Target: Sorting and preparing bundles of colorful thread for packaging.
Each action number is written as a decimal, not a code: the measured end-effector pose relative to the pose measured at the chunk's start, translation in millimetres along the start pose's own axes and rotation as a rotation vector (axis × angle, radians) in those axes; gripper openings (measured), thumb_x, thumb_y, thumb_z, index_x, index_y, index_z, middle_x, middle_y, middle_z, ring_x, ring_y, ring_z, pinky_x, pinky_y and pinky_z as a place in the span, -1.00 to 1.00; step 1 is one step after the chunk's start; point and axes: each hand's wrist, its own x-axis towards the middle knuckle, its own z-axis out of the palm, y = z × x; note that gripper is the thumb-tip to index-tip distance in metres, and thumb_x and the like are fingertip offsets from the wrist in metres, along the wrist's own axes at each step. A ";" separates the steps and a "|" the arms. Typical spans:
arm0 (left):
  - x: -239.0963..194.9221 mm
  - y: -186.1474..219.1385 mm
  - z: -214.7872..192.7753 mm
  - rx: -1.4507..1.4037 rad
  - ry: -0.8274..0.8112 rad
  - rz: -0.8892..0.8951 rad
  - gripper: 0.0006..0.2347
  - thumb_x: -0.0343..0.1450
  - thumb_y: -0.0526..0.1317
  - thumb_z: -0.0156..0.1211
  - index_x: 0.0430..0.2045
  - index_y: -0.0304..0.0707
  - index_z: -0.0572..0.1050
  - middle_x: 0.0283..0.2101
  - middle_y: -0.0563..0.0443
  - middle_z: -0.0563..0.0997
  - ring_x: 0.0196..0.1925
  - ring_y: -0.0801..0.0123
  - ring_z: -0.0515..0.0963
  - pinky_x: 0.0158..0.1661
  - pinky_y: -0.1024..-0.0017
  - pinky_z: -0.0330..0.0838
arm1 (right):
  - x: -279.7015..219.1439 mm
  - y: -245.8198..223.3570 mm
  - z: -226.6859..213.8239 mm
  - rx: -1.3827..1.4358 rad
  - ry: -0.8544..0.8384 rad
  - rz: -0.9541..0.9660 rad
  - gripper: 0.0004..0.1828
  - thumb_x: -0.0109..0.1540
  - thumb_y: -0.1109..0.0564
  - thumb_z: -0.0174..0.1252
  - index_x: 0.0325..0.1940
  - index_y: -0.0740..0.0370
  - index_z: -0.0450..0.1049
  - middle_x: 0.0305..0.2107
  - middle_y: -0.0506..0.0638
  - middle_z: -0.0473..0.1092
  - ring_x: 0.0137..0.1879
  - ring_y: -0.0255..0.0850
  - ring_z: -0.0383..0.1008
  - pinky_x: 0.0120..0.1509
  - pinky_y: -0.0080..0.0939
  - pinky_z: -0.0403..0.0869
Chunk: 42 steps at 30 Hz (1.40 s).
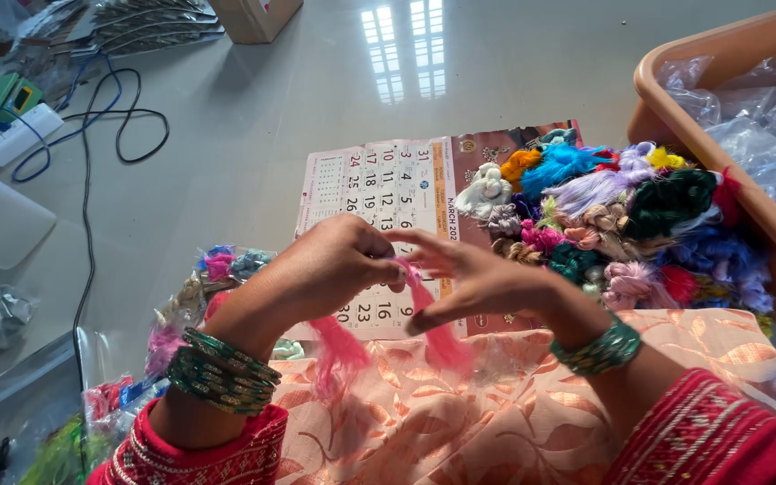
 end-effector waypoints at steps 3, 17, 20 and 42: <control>1.8 -1.0 5.1 -0.059 -0.027 -0.005 -0.80 0.35 -0.17 0.30 -0.41 -0.35 0.71 -0.55 -0.05 0.62 -0.49 0.43 0.50 -0.39 0.31 0.39 | 10.5 26.1 18.4 0.175 0.057 -0.088 -0.05 0.13 0.07 0.47 0.51 0.19 0.15 0.01 0.10 0.46 0.13 -0.25 0.48 0.20 -0.22 0.53; -6.6 -71.7 -10.5 -0.812 -0.132 0.046 -0.78 0.45 -0.17 0.23 -0.34 -0.42 0.67 -0.71 0.25 0.31 -0.70 0.67 0.19 -0.66 0.60 0.05 | -44.8 -3.3 -55.1 0.708 0.140 0.030 -0.68 0.36 0.12 0.14 0.17 0.27 0.40 -0.50 -0.17 0.28 -0.50 -0.50 0.23 -0.45 -0.43 0.32; -6.5 -82.1 -9.8 -0.874 -0.087 0.036 -0.77 0.45 -0.17 0.21 -0.33 -0.44 0.66 -0.73 0.24 0.29 -0.72 0.65 0.20 -0.66 0.58 0.09 | -51.4 -3.2 -67.7 0.693 0.134 0.027 -0.82 0.36 0.18 0.06 -0.15 0.39 0.48 -0.47 -0.06 0.38 -0.47 -0.39 0.33 -0.41 -0.37 0.36; -1.7 -47.7 4.1 -0.766 -0.089 -0.097 -0.78 0.42 -0.17 0.25 -0.37 -0.40 0.70 -0.76 0.17 0.39 -0.78 0.63 0.19 -0.73 0.55 0.01 | 5.4 -4.0 14.3 -0.226 0.119 0.243 0.12 0.05 -0.12 0.47 0.57 -0.05 0.01 0.34 0.14 0.22 0.46 -0.09 0.16 0.41 0.03 0.25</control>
